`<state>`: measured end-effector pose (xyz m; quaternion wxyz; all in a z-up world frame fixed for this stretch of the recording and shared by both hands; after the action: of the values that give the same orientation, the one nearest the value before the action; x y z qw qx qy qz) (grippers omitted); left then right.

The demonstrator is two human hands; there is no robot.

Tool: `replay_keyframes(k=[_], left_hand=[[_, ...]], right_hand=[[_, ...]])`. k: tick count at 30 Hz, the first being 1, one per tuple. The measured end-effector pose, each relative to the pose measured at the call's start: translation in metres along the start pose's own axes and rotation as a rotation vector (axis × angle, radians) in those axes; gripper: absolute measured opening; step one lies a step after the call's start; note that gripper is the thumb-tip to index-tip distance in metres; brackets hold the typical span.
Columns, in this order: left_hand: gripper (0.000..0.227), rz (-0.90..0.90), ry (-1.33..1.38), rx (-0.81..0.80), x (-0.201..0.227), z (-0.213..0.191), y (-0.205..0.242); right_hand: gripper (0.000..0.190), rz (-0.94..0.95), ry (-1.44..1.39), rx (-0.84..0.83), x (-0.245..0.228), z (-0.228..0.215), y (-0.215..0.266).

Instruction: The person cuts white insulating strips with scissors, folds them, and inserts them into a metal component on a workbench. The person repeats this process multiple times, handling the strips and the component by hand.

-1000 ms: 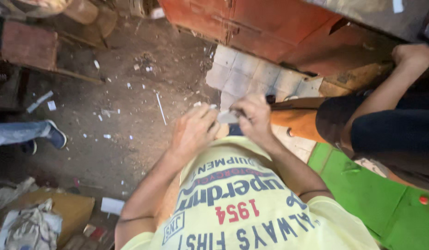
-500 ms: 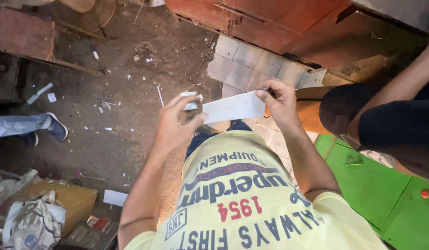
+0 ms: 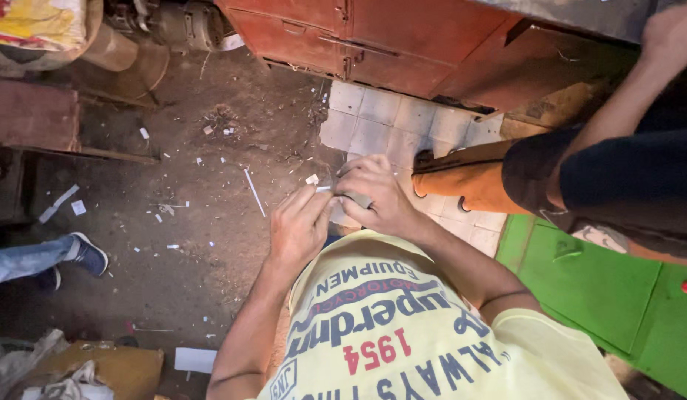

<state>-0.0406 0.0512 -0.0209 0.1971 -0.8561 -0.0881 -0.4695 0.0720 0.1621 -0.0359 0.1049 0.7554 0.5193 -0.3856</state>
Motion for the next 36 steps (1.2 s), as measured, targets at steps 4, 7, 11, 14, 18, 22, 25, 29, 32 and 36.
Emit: replay_keyframes(k=[4,7,11,14,18,22,25,29,32,36], left_hand=[[0.009,0.042,-0.057,-0.009,-0.011,-0.009,0.010],[0.009,0.133,-0.089,0.039,-0.014,-0.030,0.013],[0.010,0.164,-0.109,0.102,-0.027,-0.064,0.013],[0.008,0.166,-0.015,0.187,-0.037,-0.080,0.013],[0.006,-0.103,0.078,0.366,-0.069,-0.093,0.000],[0.015,-0.305,0.327,0.506,-0.117,-0.041,-0.042],[0.017,-0.490,0.515,0.425,-0.166,0.018,-0.094],[0.017,-0.509,0.502,0.211,-0.206,0.071,-0.170],[0.021,-0.662,0.595,0.149,-0.222,0.081,-0.204],[0.042,-0.672,0.729,0.170,-0.242,0.096,-0.276]], right_hand=[[0.020,-0.041,0.033,-0.021,-0.009,0.018,-0.004],[0.015,-0.030,0.077,0.041,-0.005,0.032,-0.009],[0.019,0.104,0.171,0.114,0.037,0.046,0.002],[0.016,0.222,0.223,0.140,0.085,0.054,0.019],[0.019,0.616,-0.347,0.285,0.155,0.069,0.030],[0.053,0.781,-1.256,0.217,0.171,0.113,0.000],[0.041,0.709,-1.302,0.353,0.189,0.107,-0.036],[0.037,0.767,-0.889,0.396,0.283,0.048,-0.084],[0.038,0.758,-0.812,0.358,0.351,0.008,-0.111],[0.045,0.550,-0.637,0.338,0.420,-0.055,-0.165]])
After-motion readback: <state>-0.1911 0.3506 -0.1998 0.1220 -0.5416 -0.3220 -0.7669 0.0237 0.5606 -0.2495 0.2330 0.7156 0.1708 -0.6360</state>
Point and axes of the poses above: each hand's wrist, its own y-axis away from the middle knuckle, its own z-axis out of the palm, x = y × z, the point moved 6 cm from there along -y, towards the middle knuckle, and after that the axes turned 11 degrees about y, right-handed, at the moved point
